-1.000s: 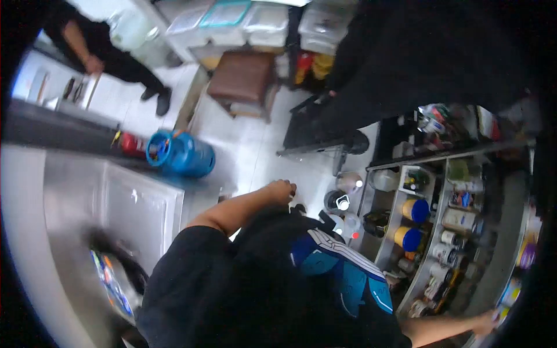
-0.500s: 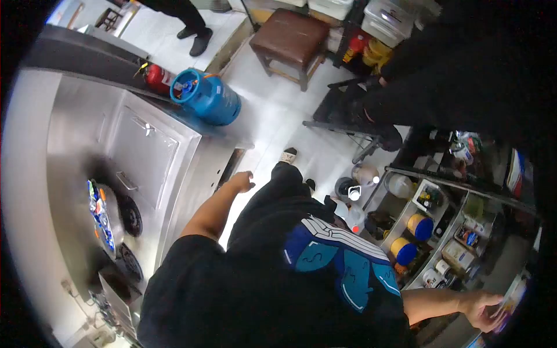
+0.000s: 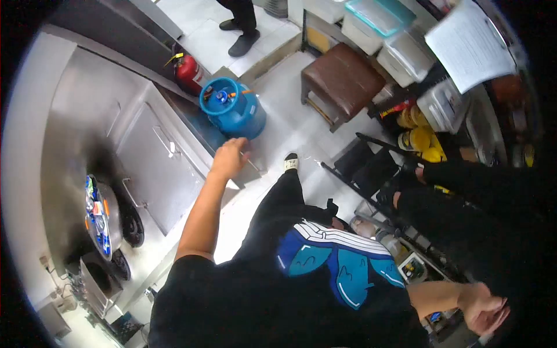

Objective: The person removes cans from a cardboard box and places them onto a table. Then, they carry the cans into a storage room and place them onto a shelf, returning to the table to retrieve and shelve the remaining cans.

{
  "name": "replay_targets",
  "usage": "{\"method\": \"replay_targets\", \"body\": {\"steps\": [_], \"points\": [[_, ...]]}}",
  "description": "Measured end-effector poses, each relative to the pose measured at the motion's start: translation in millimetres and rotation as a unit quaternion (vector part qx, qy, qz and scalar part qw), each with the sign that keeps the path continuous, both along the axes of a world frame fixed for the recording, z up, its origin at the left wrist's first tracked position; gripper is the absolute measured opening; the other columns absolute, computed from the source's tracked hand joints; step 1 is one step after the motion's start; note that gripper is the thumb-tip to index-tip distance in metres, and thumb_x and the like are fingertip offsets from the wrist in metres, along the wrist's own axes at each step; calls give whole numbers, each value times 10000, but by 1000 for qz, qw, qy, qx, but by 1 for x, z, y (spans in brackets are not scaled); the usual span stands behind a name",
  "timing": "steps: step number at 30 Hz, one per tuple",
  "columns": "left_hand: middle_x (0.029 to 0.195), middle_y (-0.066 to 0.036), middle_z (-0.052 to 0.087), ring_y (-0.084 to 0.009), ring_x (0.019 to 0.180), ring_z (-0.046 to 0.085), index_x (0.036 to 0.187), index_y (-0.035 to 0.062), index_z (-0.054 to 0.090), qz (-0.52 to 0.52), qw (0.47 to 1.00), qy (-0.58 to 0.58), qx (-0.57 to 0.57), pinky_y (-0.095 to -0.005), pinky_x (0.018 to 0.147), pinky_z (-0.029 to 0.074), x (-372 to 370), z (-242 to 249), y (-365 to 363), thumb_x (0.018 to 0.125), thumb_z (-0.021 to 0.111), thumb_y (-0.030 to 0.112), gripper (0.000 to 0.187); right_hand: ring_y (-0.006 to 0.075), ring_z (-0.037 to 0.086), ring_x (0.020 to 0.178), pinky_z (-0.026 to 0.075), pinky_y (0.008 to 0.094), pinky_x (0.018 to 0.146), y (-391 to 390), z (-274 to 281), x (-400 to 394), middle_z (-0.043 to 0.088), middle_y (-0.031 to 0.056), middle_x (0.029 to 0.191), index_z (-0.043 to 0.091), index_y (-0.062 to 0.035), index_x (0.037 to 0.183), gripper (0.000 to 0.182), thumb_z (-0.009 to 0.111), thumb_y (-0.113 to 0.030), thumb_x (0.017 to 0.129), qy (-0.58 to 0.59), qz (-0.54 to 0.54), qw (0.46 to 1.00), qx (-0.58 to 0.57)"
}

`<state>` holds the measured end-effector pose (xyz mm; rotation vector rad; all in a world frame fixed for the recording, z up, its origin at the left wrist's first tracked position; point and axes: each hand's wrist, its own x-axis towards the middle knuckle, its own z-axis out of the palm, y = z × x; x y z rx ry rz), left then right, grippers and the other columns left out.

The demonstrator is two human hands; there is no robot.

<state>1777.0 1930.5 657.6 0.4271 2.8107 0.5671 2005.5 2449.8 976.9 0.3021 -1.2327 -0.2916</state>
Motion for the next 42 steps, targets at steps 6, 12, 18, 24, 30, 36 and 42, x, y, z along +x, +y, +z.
{"method": "replay_targets", "body": {"steps": [6, 12, 18, 24, 30, 36, 42], "points": [[956, -146, 612, -339, 922, 584, 1028, 66, 587, 103, 993, 26, 55, -425, 801, 470, -40, -13, -59, 752, 672, 140, 298, 255, 647, 743, 564, 310, 642, -16, 17, -167, 623, 244, 924, 515, 93, 894, 312, 743, -66, 751, -138, 92, 986, 19], [907, -110, 645, -296, 852, 612, 974, 63, 623, 74, 995, 41, 54, -396, 789, 449, -37, -13, -59, 736, 676, 111, 248, 225, 649, 743, 550, 287, 665, -30, 12, -275, 650, 202, 875, 545, 104, 911, 286, 740, -24, 747, -159, 142, 977, -4], [895, -107, 649, -286, 861, 606, 964, 68, 625, 119, 986, 51, 101, -396, 819, 418, -34, -12, -57, 738, 687, 122, 240, 227, 653, 796, 539, 295, 713, -47, 12, -361, 658, 191, 922, 561, 110, 958, 257, 705, 36, 759, -184, 248, 951, -18], [900, -125, 650, -313, 848, 610, 964, 57, 629, 162, 980, 41, 106, -392, 794, 437, -37, -8, -52, 734, 690, 108, 244, 140, 515, 827, 498, 209, 735, -142, 16, -423, 508, 140, 1128, 514, 4, 1004, 187, 577, -59, 840, -255, 288, 922, -33], [958, -156, 638, -322, 872, 619, 1028, 36, 615, 202, 975, -3, 93, -396, 766, 479, -60, -7, -42, 754, 681, 105, 290, 186, 544, 920, 524, 252, 822, -124, -2, -505, 520, 135, 1081, 491, 11, 1063, 247, 573, -83, 850, -249, 332, 907, 79], [1047, -159, 622, -331, 982, 597, 1078, 53, 594, 251, 953, -119, 119, -391, 844, 474, -160, -2, -32, 759, 677, 133, 339, 230, 550, 961, 517, 278, 828, -100, -59, -609, 523, 123, 1117, 497, -28, 1104, 256, 553, -143, 882, -255, 326, 910, -22], [1064, -163, 620, -333, 997, 594, 1091, 47, 588, 248, 943, -216, 52, -410, 850, 465, -332, -36, -48, 776, 670, 183, 353, 348, 606, 945, 542, 383, 819, -88, -117, -754, 566, 287, 1044, 483, 88, 1029, 188, 519, 21, 857, -249, 367, 886, -139]]}}
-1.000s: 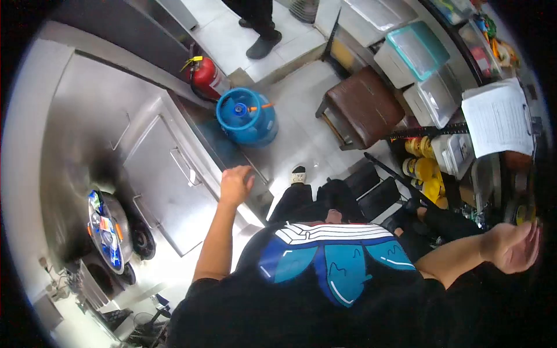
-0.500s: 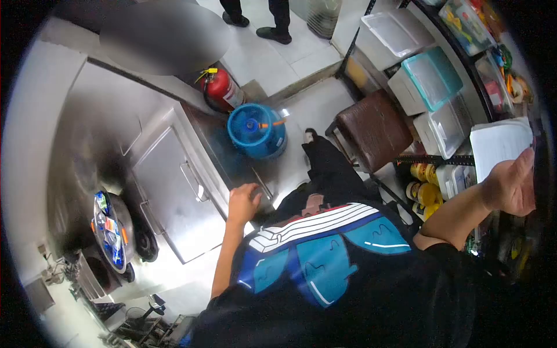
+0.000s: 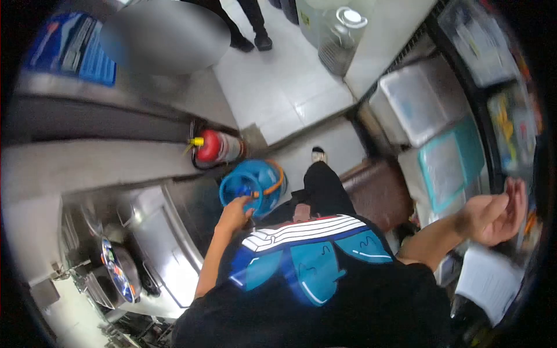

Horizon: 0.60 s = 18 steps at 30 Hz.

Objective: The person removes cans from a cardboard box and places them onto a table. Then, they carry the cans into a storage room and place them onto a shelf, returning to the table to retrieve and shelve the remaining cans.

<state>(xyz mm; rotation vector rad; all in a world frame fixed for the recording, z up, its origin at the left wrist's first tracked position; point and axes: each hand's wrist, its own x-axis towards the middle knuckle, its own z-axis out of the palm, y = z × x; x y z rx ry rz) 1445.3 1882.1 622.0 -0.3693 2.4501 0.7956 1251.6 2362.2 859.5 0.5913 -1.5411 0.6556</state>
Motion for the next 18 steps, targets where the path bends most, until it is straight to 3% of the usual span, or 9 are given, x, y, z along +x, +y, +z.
{"method": "replay_targets", "body": {"steps": [2, 4, 6, 8, 9, 12, 15, 18], "points": [[1053, -165, 625, -340, 993, 594, 1091, 50, 589, -11, 999, -39, -17, -421, 848, 464, -52, 2, -3, 776, 674, 203, 361, 367, 593, 957, 540, 403, 823, -20, -6, -61, 545, 286, 1057, 473, 59, 1037, 188, 507, -44, 882, 2, -4, 1000, 17], [1027, -169, 634, -349, 985, 596, 1089, 54, 590, -27, 996, -77, -36, -430, 848, 463, -109, 12, -11, 774, 679, 223, 368, 367, 586, 942, 537, 417, 808, -50, -8, -119, 541, 268, 1054, 474, 33, 1047, 234, 517, -138, 895, -32, 83, 996, 19], [893, -168, 644, -333, 860, 615, 1004, 41, 598, 6, 998, -58, -17, -413, 769, 475, -144, 23, -10, 779, 683, 231, 307, 349, 570, 926, 508, 425, 808, -89, 0, -161, 542, 226, 1051, 482, -13, 1056, 339, 535, -306, 896, -115, 143, 983, 15], [757, -149, 633, -279, 707, 626, 915, 24, 599, 56, 998, -39, -4, -368, 673, 482, -183, 35, -10, 785, 690, 202, 239, 318, 558, 948, 459, 398, 841, -119, 4, -200, 549, 198, 1059, 497, -49, 1055, 290, 600, -212, 838, -197, 183, 963, -1], [678, -96, 615, -209, 634, 606, 831, 23, 570, 59, 998, 2, 15, -326, 605, 466, -198, 38, -11, 809, 682, 234, 240, 306, 553, 941, 459, 390, 828, -127, 11, -219, 554, 197, 1066, 501, -49, 1054, 288, 614, -136, 804, -247, 205, 947, 32], [606, -41, 575, -139, 567, 572, 784, 39, 566, 103, 987, 20, 120, -281, 530, 435, -245, 41, -18, 843, 661, 271, 257, 289, 563, 897, 456, 371, 811, -165, 4, -277, 578, 192, 1025, 542, -19, 974, 220, 621, -74, 776, -280, 248, 927, -3], [547, 2, 524, -90, 486, 519, 721, 62, 560, 176, 965, -89, 175, -245, 451, 400, -313, 63, -31, 874, 629, 300, 291, 284, 573, 883, 461, 354, 793, -196, -20, -330, 593, 186, 997, 562, -5, 936, 198, 622, -50, 753, -313, 273, 910, -20], [517, -33, 544, -113, 432, 516, 713, 49, 585, 171, 942, -189, 217, -270, 398, 397, -374, 44, -58, 860, 632, 362, 349, 286, 579, 877, 463, 346, 782, -219, -55, -378, 602, 181, 978, 576, 2, 914, 200, 628, -26, 723, -344, 264, 901, 19]]}}
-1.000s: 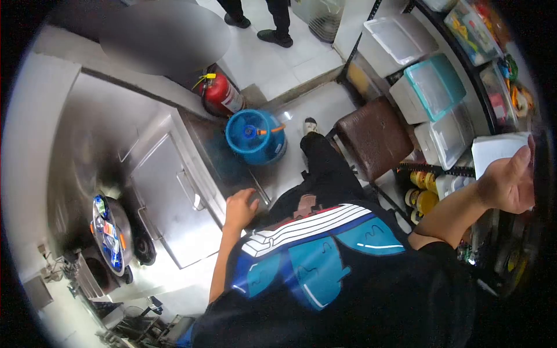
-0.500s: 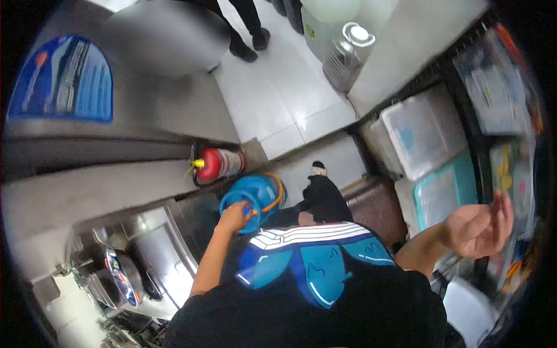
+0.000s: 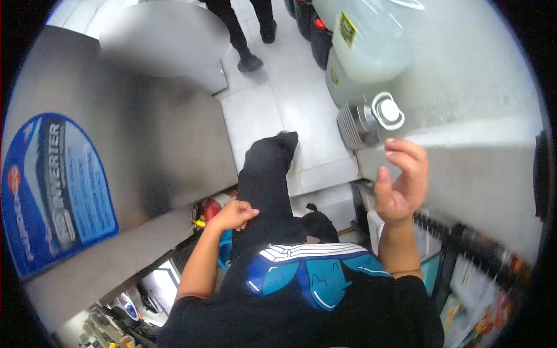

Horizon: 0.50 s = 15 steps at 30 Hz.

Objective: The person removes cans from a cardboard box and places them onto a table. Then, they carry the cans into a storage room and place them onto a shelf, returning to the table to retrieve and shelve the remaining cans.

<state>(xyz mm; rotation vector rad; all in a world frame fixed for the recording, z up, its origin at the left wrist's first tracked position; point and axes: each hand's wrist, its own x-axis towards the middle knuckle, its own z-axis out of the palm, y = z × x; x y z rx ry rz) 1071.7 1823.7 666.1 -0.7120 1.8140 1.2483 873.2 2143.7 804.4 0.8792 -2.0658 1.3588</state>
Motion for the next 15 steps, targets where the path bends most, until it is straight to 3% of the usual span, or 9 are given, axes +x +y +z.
{"method": "replay_targets", "body": {"steps": [5, 8, 12, 15], "points": [[459, -62, 525, -146, 415, 539, 588, 42, 543, -127, 990, -52, -38, -289, 410, 434, -131, -6, -2, 872, 561, 476, 519, 312, 593, 844, 479, 355, 747, -28, -38, -79, 603, 186, 951, 593, 15, 871, 180, 635, 9, 696, -100, 16, 994, 32], [479, -76, 544, -175, 425, 556, 585, 36, 538, -214, 973, -70, -57, -313, 444, 457, -197, 0, -3, 870, 549, 493, 539, 315, 596, 846, 482, 354, 738, -52, 0, -151, 600, 185, 957, 594, 15, 875, 191, 644, 13, 692, -144, 58, 987, 52], [539, -99, 575, -186, 452, 562, 659, 35, 567, -212, 973, -62, -63, -335, 469, 452, -243, 15, -35, 863, 563, 460, 472, 315, 594, 848, 484, 348, 736, -73, 55, -228, 596, 177, 971, 593, 4, 887, 201, 653, 3, 696, -146, 55, 985, 68], [589, -90, 603, -202, 508, 586, 727, 37, 585, -116, 991, -32, -62, -355, 536, 469, -226, 20, -79, 855, 572, 427, 411, 312, 593, 847, 485, 343, 738, -106, 111, -277, 601, 160, 958, 592, -1, 896, 195, 644, 1, 708, -145, 45, 985, 77]]}}
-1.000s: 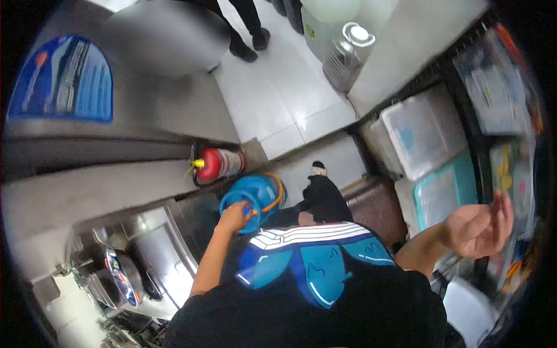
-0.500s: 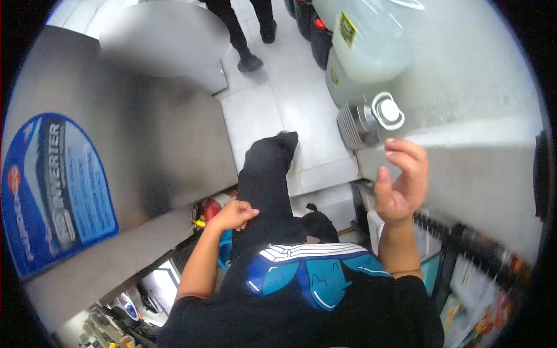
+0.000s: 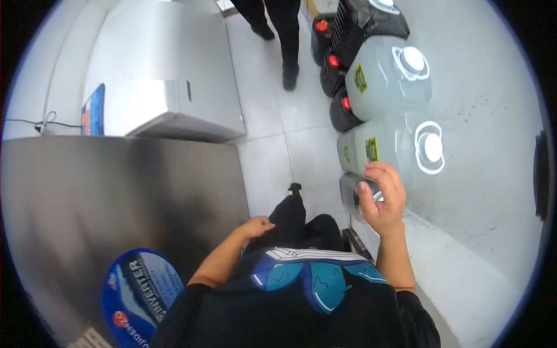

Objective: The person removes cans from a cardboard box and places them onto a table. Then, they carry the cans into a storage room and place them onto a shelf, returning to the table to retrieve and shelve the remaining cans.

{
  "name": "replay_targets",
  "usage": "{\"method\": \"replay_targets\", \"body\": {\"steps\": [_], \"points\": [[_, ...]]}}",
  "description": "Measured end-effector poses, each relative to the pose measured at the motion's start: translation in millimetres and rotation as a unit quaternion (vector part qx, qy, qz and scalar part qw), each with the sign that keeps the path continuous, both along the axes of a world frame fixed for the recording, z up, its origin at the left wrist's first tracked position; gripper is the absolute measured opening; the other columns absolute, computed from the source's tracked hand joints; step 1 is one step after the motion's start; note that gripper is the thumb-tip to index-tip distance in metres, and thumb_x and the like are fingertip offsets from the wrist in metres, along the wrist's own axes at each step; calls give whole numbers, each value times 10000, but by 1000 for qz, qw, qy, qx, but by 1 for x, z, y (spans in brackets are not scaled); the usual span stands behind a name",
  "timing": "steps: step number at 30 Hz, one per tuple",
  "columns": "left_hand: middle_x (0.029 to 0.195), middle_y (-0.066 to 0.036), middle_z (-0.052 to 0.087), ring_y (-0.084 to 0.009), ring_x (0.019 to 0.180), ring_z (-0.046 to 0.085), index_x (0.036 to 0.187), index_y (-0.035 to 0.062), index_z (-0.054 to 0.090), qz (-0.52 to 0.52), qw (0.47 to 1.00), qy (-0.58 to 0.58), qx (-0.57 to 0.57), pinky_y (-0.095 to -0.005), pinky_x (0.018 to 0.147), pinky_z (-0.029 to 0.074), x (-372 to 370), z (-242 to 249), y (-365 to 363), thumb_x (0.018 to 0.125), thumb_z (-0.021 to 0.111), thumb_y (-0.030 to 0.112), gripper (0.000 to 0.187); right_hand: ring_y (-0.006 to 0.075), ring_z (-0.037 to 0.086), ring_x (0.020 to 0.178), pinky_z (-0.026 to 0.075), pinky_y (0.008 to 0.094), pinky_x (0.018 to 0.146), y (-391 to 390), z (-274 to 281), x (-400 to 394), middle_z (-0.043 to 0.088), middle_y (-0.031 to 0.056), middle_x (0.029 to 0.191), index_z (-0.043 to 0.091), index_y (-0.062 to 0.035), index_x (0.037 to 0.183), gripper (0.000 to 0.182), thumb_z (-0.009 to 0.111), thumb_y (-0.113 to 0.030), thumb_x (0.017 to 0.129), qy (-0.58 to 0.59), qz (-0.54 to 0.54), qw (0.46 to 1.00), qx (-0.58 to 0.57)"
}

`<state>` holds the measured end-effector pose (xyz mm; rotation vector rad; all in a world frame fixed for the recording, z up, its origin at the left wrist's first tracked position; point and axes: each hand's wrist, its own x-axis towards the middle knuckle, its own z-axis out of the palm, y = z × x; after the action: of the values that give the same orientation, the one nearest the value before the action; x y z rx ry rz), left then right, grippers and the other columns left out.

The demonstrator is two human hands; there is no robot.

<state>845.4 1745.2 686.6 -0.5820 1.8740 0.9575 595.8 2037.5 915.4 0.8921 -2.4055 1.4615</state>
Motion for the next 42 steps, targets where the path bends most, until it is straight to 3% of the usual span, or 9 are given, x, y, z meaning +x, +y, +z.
{"method": "replay_targets", "body": {"steps": [6, 8, 14, 17, 23, 34, 39, 41, 42], "points": [[757, -109, 674, -249, 710, 646, 789, 47, 642, -111, 986, 0, -125, -359, 664, 510, -45, 114, -53, 835, 585, 375, 335, 304, 594, 811, 481, 343, 708, -16, 77, -79, 609, 155, 899, 587, 5, 867, 168, 633, 21, 705, 23, -18, 1000, 3], [790, -105, 681, -247, 746, 654, 814, 60, 655, -154, 966, 59, -198, -351, 688, 518, -55, 95, -83, 837, 584, 345, 295, 300, 595, 792, 480, 340, 705, -15, 90, -111, 615, 143, 874, 587, 6, 855, 153, 628, 29, 709, 47, -32, 998, 4], [900, -101, 680, -216, 846, 645, 898, 98, 652, 221, 958, 61, -174, -330, 775, 501, -171, 76, -128, 851, 586, 296, 214, 283, 593, 780, 473, 336, 683, -22, 85, -238, 614, 124, 842, 586, 0, 830, 119, 625, 31, 722, 55, -38, 998, 0], [910, -82, 674, -165, 846, 629, 891, 96, 630, 166, 961, 94, -202, -313, 754, 494, -206, 70, -137, 842, 614, 260, 172, 279, 590, 765, 469, 336, 679, -38, 105, -288, 611, 119, 822, 588, -1, 821, 114, 628, 32, 719, 59, -17, 998, -24], [885, -49, 669, -149, 840, 619, 886, 66, 627, 370, 913, 170, 0, -284, 783, 482, -290, 59, -143, 812, 651, 179, 137, 273, 596, 744, 466, 331, 689, -85, 131, -403, 611, 114, 797, 592, -7, 808, 105, 631, 26, 717, 54, 32, 997, -48], [1001, -145, 655, -304, 966, 613, 971, 85, 663, 94, 982, 56, -156, -396, 859, 484, -372, -52, -287, 861, 478, 375, 361, 307, 588, 737, 461, 352, 664, -233, 111, -591, 601, 131, 784, 588, -8, 801, 86, 627, 0, 725, 33, 53, 998, 17], [1069, -156, 623, -328, 1042, 569, 999, 98, 664, -62, 975, 76, -199, -418, 870, 481, -534, 53, -397, 872, 435, 386, 389, 319, 592, 761, 471, 354, 690, -324, 175, -647, 602, 138, 804, 589, -6, 824, 95, 617, 7, 734, 45, 43, 998, 18], [1100, -171, 604, -355, 1053, 553, 982, 61, 654, -283, 931, 111, -203, -445, 866, 475, -610, 44, -454, 886, 410, 351, 391, 313, 592, 763, 472, 345, 696, -341, 178, -673, 599, 142, 810, 585, 4, 830, 92, 611, 18, 742, 20, 31, 999, 31], [1059, -179, 612, -363, 988, 577, 964, 33, 635, -90, 960, 109, -244, -453, 846, 479, -665, 104, -452, 898, 392, 283, 354, 310, 591, 760, 471, 343, 694, -348, 177, -686, 597, 143, 810, 582, 7, 828, 89, 609, 20, 744, 9, 23, 999, 33]]}}
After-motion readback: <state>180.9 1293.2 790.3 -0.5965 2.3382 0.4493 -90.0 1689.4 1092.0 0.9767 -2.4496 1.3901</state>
